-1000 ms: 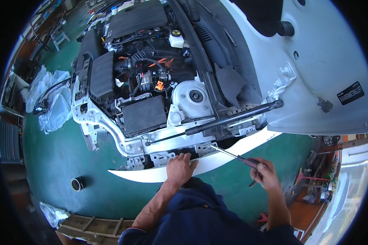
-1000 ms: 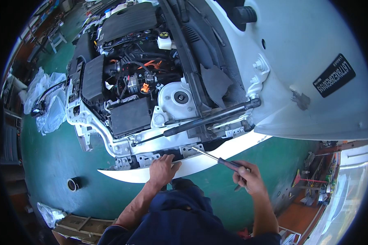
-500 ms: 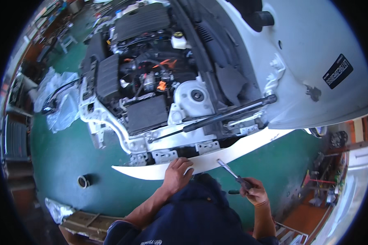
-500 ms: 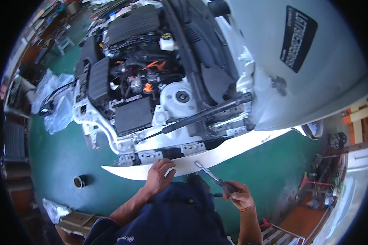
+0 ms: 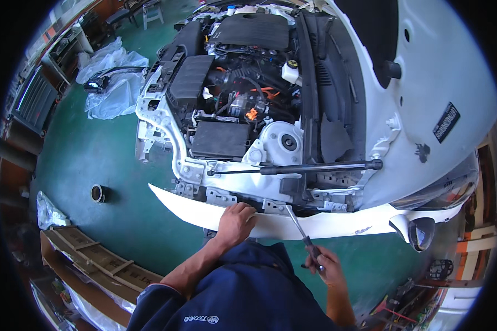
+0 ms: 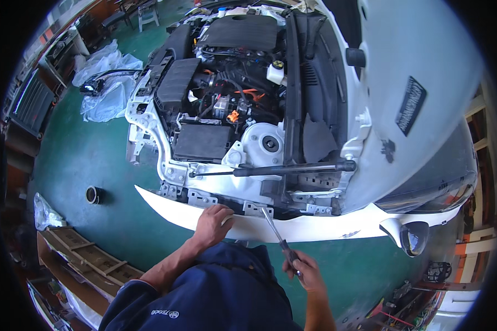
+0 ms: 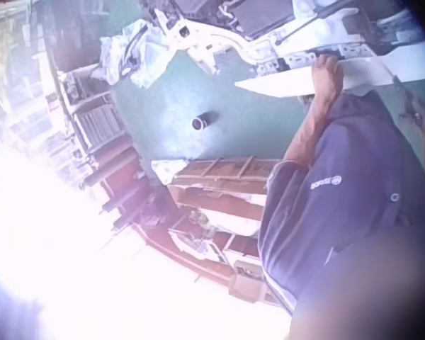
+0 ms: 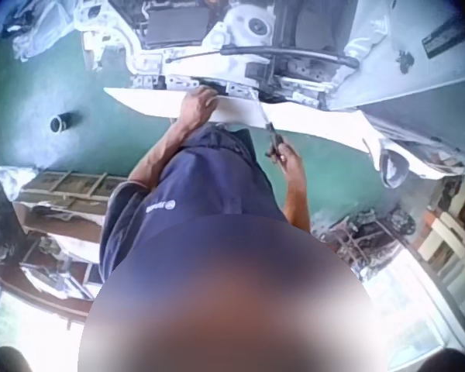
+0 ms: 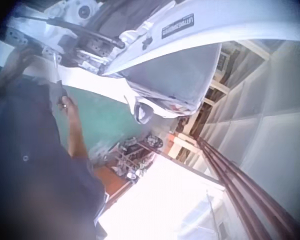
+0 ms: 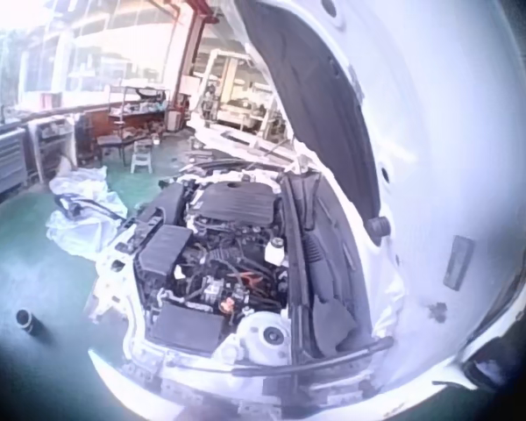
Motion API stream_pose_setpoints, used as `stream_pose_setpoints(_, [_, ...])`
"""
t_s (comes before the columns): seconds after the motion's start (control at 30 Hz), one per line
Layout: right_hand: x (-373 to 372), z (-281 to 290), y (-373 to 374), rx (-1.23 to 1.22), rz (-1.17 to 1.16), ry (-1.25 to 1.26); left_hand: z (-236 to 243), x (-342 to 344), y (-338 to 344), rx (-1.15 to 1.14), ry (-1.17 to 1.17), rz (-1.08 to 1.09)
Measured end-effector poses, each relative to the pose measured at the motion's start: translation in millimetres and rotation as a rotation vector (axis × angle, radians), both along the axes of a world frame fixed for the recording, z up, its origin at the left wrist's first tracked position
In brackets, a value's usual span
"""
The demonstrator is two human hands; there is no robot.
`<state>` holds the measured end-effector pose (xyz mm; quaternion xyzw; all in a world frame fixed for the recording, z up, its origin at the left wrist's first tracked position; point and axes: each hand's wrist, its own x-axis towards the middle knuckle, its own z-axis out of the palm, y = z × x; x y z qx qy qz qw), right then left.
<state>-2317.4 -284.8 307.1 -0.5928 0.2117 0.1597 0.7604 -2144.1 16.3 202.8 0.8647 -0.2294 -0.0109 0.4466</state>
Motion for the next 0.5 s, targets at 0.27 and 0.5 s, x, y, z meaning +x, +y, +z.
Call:
stream_pose_setpoints(0.27, [126, 22, 39, -0.908, -0.091, -0.245, -9, 2, 4, 0.083, -0.059, -0.03])
stream_pose_setpoints(0.5, [250, -11, 55, -1.689, -0.032, -0.093, -6, 6, 13, 0.137, -0.047, -0.13])
